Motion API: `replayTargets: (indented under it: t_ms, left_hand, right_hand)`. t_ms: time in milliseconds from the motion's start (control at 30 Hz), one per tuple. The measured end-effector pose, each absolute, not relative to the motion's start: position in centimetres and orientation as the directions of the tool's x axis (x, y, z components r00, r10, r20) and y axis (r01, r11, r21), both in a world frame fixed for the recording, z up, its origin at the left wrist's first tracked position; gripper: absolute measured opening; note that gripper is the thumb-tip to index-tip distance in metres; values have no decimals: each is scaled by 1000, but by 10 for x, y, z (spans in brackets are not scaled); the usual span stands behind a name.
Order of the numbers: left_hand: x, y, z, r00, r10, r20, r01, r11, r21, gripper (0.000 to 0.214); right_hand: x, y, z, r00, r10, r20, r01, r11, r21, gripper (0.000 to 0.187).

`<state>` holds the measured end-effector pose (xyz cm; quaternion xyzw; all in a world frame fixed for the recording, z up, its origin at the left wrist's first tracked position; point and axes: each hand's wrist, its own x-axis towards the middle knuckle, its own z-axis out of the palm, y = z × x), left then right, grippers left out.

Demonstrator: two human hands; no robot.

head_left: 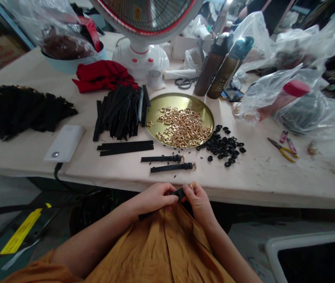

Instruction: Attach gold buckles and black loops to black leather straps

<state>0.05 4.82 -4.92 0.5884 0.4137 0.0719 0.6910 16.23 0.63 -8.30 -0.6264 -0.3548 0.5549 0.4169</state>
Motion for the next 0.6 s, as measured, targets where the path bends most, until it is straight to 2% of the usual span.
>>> replayTargets:
  t_ms: [67, 133, 233, 333, 433, 533, 600]
  left_hand:
    - [3, 49, -47, 664, 569, -486, 342, 347, 873, 29]
    - [5, 48, -51, 634, 585, -506, 374, 340, 863, 28]
    - [8, 44, -62, 572, 645, -506, 457, 261, 850, 25]
    - [7, 42, -69, 564, 658, -498, 467, 243, 850, 24]
    - [5, 42, -67, 618, 608, -499, 375, 330, 866, 25]
    - [1, 45, -61, 684, 523, -508, 300, 433, 850, 30]
    - [-2, 45, -61, 683, 512, -521, 331, 419, 846, 29]
  right_hand:
    - [162, 6, -85, 177, 916, -359, 55, -373, -926, 31]
    - [160, 4, -87, 228, 922, -315, 109, -345, -932, 31]
    - [159, -1, -91, 227, 926, -301, 77, -326, -942, 23]
    - [162, -4, -90, 49, 935, -352, 5, -352, -936, 28]
    - [168, -5, -87, -106, 917, -384, 11, -385, -923, 17]
    - [168, -7, -87, -30, 933, -358, 46, -356, -933, 15]
    - [166, -9, -90, 43, 949, -313, 102, -316, -943, 13]
